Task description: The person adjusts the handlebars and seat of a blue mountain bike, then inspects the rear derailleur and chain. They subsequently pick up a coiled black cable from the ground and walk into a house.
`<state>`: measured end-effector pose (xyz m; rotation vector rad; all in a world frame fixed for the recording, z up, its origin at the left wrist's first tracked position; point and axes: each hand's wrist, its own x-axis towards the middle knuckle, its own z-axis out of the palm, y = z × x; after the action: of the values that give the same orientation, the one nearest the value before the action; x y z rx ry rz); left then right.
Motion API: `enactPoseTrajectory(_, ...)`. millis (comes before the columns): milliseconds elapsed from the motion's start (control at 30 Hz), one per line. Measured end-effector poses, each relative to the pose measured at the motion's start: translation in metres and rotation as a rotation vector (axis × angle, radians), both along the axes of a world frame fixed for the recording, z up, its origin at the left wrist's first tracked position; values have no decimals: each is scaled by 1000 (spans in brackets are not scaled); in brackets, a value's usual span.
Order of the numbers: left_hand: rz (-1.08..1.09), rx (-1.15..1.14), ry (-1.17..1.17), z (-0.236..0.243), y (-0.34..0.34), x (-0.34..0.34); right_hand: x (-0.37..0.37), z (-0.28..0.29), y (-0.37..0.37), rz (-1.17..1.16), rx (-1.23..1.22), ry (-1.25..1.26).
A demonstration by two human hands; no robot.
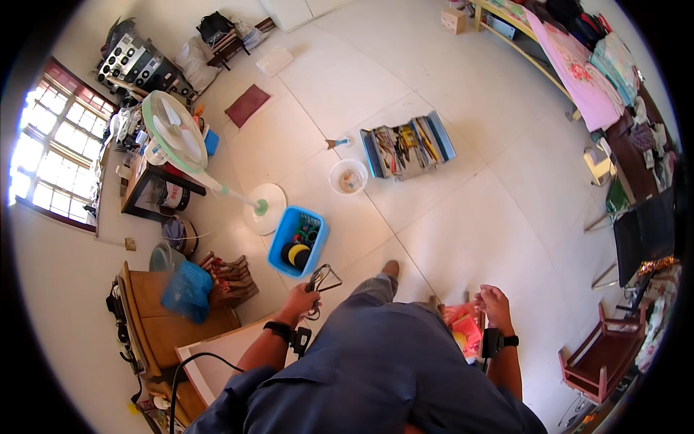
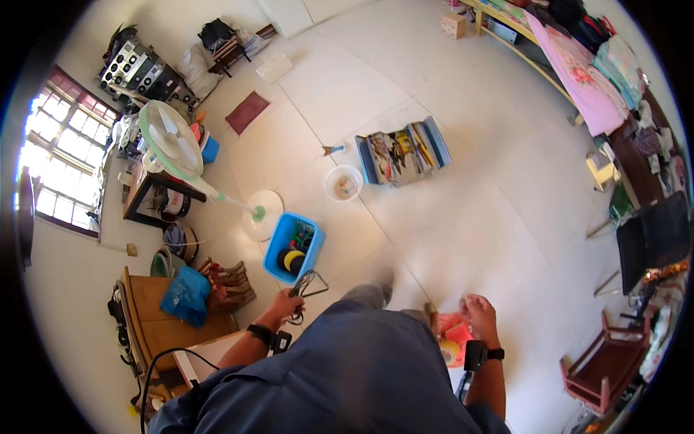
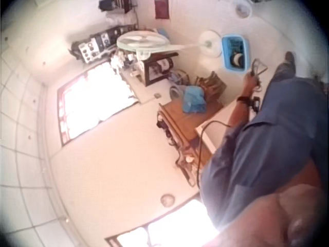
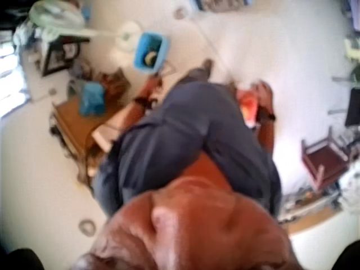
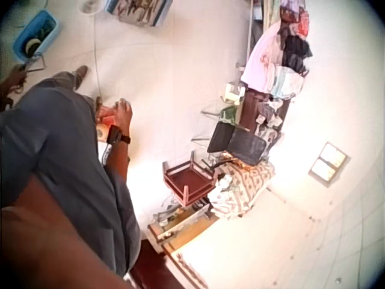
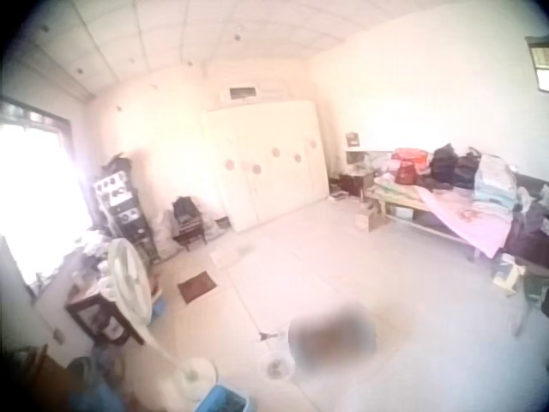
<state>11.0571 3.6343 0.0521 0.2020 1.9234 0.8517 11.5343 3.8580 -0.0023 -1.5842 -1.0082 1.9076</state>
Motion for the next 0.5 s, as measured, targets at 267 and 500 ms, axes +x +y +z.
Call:
enactPoseTrajectory(267, -104, -53, 33, 13, 143, -46, -21, 19, 70, -98, -29, -35)
enactPoseTrajectory(500, -206, -75, 37, -35, 227, -46, 13, -11, 145, -188, -108, -45)
